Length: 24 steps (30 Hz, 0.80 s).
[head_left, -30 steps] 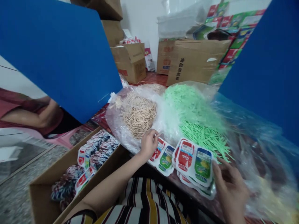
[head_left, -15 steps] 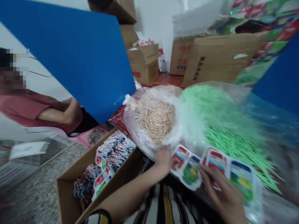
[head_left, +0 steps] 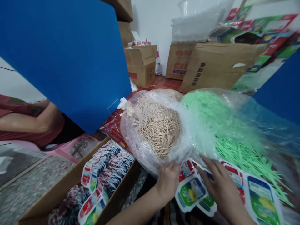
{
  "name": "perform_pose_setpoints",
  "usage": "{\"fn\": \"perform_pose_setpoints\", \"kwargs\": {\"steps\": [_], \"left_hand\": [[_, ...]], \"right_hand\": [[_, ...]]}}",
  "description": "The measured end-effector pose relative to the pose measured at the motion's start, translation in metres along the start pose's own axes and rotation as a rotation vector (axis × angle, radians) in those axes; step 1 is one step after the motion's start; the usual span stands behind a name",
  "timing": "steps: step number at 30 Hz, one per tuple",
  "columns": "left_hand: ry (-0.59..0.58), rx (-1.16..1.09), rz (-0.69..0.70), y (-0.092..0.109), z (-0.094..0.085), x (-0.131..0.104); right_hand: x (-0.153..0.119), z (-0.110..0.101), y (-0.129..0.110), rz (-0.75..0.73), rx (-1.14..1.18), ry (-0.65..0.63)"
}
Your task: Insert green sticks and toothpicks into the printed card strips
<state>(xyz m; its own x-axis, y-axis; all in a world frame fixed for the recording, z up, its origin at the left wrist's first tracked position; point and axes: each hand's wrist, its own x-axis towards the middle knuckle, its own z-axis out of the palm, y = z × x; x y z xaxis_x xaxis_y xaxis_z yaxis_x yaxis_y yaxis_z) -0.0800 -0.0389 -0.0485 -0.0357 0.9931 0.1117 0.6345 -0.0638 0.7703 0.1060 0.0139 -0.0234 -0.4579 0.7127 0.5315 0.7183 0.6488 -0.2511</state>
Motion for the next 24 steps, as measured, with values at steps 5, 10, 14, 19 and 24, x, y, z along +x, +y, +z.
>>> {"fn": "perform_pose_setpoints", "kwargs": {"steps": [5,10,14,19,24], "left_hand": [[0.1,-0.071,0.149,-0.014,-0.004,-0.006],[0.174,-0.618,-0.282,-0.008,-0.01,0.002],[0.045,-0.947,-0.443,-0.005,-0.023,0.01],[-0.019,-0.709,-0.3,-0.008,-0.044,0.014],[0.104,-0.371,-0.22,-0.008,-0.061,0.015]], "right_hand": [[0.015,0.02,-0.001,0.052,0.08,-0.188],[0.02,0.01,-0.017,0.357,0.227,-0.265],[0.033,-0.01,-0.031,0.461,0.422,-0.331],[0.054,-0.016,-0.045,0.275,0.388,-0.391],[0.078,-0.005,-0.058,0.153,0.368,-0.347]]}}
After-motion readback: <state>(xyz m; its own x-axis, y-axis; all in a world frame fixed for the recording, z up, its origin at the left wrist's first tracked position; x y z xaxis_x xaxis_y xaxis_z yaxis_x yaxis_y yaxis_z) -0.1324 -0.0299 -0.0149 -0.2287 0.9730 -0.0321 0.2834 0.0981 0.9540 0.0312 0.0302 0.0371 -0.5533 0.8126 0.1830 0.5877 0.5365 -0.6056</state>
